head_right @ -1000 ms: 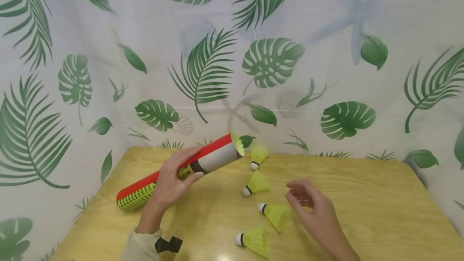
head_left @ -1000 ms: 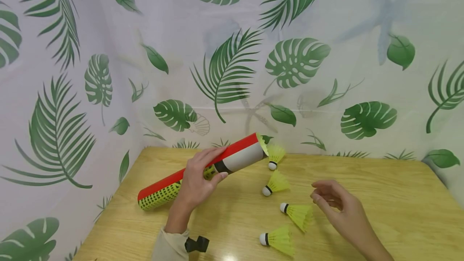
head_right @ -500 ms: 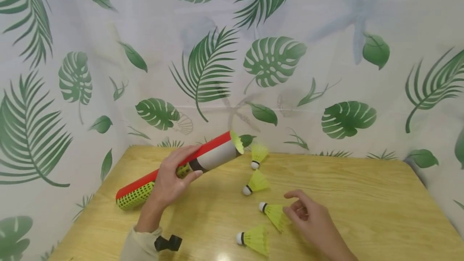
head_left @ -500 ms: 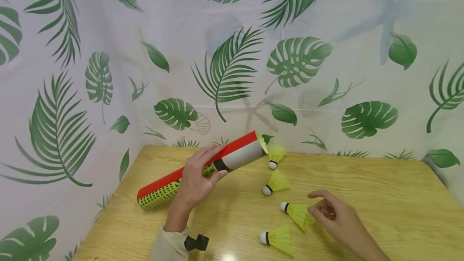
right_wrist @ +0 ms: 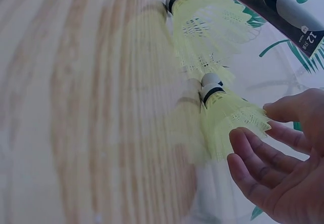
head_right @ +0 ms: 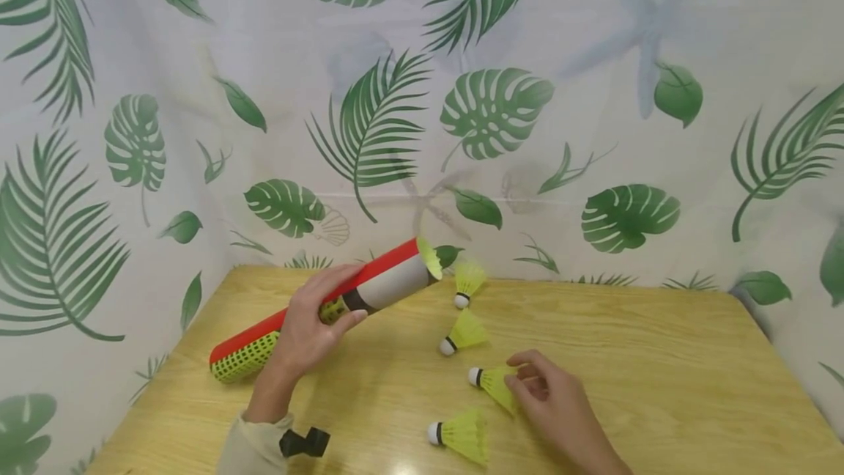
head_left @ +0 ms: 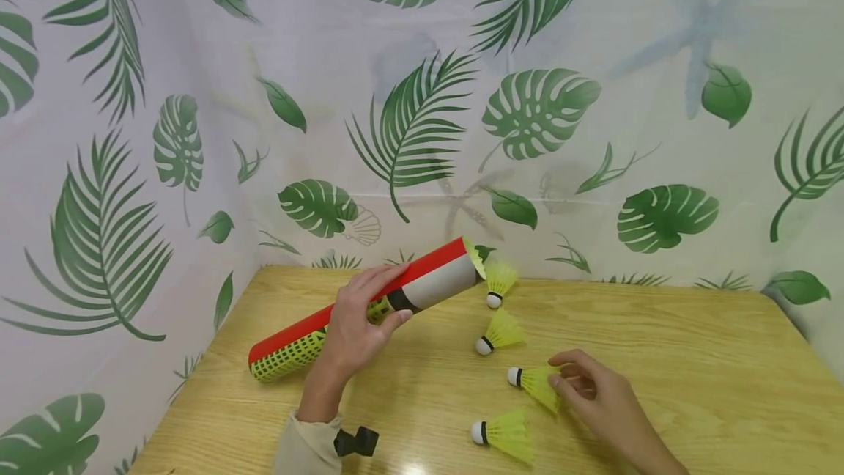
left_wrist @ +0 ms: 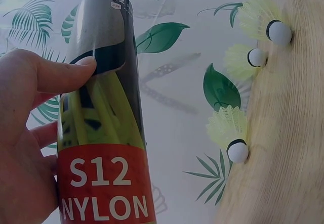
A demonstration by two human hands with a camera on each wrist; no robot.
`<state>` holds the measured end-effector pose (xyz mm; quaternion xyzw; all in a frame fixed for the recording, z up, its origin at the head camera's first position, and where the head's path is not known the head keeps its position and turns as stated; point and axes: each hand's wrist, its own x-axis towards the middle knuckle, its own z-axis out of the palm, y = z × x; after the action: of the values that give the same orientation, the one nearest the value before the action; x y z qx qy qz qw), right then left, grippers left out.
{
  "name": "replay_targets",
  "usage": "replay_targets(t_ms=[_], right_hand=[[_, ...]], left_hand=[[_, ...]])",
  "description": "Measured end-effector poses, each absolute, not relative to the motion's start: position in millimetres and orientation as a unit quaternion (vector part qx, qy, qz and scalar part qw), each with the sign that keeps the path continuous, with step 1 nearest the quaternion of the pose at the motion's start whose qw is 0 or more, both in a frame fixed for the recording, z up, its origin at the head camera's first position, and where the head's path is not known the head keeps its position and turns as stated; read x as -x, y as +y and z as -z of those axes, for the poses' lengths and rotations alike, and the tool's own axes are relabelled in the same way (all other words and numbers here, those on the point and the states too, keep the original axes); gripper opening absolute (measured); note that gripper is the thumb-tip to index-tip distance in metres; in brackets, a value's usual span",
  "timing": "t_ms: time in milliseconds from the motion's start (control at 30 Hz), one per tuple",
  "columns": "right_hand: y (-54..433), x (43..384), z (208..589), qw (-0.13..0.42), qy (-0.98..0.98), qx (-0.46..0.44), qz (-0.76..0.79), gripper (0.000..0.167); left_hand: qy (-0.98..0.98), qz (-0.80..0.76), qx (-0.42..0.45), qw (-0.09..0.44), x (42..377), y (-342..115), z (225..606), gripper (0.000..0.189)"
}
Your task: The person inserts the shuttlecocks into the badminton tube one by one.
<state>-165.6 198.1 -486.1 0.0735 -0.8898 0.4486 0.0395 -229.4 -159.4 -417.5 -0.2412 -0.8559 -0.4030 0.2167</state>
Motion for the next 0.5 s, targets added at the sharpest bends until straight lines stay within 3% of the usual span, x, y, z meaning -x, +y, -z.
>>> replay_targets(t_ms=[300,500], right_hand=[[196.7,167.5,485.4,0.020,-0.890,-0.045,-0.453,0.020],[197.9,165.4,483.6,0.046,-0.882,-0.053,-0.466,0.018]], left_hand=[[-0.856,0.400,0.244,0.219,229.6,-160.8,419.3,0.065],[-0.856,0.399,0.243,0.221,230.0,-160.2,418.2,0.065]])
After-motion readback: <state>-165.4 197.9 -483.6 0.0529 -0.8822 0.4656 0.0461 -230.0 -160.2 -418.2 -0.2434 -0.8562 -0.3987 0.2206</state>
